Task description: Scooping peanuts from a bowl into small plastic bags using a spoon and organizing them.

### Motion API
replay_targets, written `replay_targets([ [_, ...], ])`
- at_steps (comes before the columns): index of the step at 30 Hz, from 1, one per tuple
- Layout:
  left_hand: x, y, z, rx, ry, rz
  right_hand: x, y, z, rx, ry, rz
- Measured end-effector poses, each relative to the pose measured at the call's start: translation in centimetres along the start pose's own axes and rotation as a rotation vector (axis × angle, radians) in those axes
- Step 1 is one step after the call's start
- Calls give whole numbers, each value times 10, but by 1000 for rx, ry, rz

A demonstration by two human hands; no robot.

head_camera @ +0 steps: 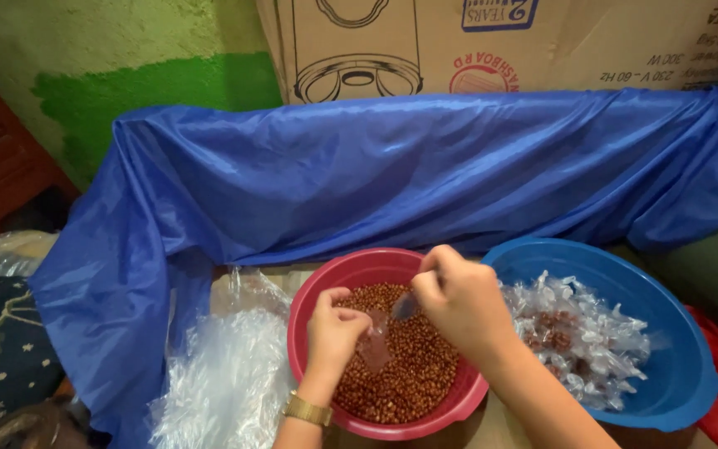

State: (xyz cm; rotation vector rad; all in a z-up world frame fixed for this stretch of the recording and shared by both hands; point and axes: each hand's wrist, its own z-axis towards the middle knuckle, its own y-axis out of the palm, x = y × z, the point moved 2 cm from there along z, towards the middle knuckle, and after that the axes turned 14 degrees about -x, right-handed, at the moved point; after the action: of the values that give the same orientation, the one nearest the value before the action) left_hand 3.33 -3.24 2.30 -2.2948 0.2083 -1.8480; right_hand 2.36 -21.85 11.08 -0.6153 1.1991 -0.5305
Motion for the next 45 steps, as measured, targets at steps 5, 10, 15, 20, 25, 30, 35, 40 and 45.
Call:
replay_targets([
  [5, -14, -20, 17, 53, 9, -26, 101, 60, 3, -44, 76, -85],
  [10, -13, -23, 13, 55, 166, -235, 196, 143, -14, -418, 307, -12],
  [15, 0, -21, 3, 72, 85, -202, 210, 134, -14, -318, 680, 709],
  [20, -5, -17, 7, 71, 114, -227, 192, 87, -6, -248, 593, 880],
  [25, -5, -12, 9, 78, 140, -241, 143, 23, 5, -257, 471, 906],
  [30, -13, -5, 15, 89, 142, -132, 105, -20, 19, -119, 312, 864],
  [35, 6, -1, -4, 45, 87, -82, 67, -29, 37, -114, 327, 753],
  [40, 7, 1, -5, 30, 60, -87, 9, -28, 33, -169, 336, 488],
  [45, 8, -1, -4, 42, 37, -100, -27, -9, 19, -183, -38, -124],
])
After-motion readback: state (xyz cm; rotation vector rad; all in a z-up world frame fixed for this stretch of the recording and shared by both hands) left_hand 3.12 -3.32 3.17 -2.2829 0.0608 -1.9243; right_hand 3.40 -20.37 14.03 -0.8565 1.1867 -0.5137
